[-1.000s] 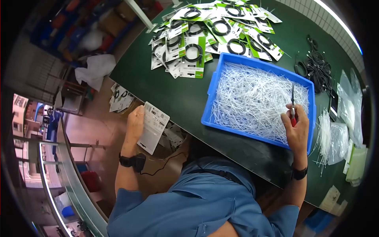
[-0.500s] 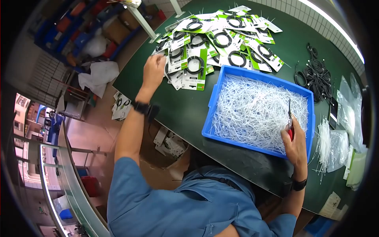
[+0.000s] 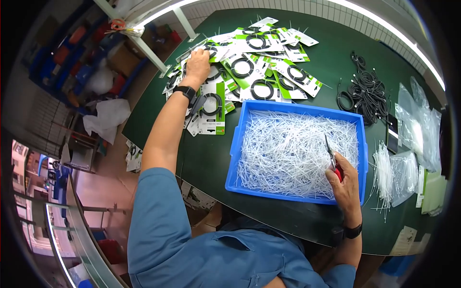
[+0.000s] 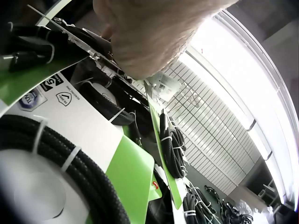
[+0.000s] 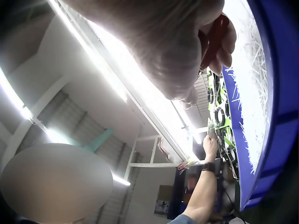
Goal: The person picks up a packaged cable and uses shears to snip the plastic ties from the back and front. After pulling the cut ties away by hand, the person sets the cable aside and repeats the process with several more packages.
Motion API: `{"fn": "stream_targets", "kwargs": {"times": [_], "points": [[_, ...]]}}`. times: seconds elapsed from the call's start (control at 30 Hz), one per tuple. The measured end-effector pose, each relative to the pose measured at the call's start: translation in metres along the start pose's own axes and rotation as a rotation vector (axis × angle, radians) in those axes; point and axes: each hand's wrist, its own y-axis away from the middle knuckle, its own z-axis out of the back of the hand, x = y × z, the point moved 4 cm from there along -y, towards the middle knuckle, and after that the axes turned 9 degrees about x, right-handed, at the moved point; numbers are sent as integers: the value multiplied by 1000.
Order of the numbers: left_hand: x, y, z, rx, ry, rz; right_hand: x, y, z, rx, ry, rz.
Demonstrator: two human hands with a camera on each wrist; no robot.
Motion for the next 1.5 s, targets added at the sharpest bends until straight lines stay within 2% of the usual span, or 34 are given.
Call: {"fn": "stream_targets", "kwargs": {"times": [0.07,0.1,0.17,0.2,0.27,0.3,0.37,0.4,0.47,0.5,0.57,0.63,0.7,0.9,1.1,1.5], "points": [[-6,0,11,15,-40,17,0,0,3,-6,9,12],[-6,-1,20,-40,-19,19,1,0,4,-3,23,28],[-15,6,58,-145,24,31,-1,1,4,4,34,40],[-25,11,79,-140,24,29,-1,1,3,2,73,67],[-49,21,125,-269,54,37,-2,3,5,-7,160,119],[-59,29,139,-265,62,33,-1,3,6,-9,163,110],[-85,52,162,-288,377,-72,8,5,3,-28,235,154],[-103,69,173,-272,396,-76,12,8,0,-32,272,166],[-146,107,179,90,1283,51,25,11,-2,-10,259,141],[-165,127,184,123,1306,58,32,13,-4,11,240,142],[-203,167,177,382,1935,262,39,18,-5,8,257,134],[-230,198,173,445,2019,342,44,26,-8,-17,291,204],[-248,219,167,468,2149,455,43,35,-11,-9,323,183],[-273,243,155,541,2134,380,38,51,-19,-9,510,296],[-277,244,153,615,2008,222,39,51,-26,5,534,256],[-281,247,155,691,1987,175,37,50,-34,-25,627,338]]}}
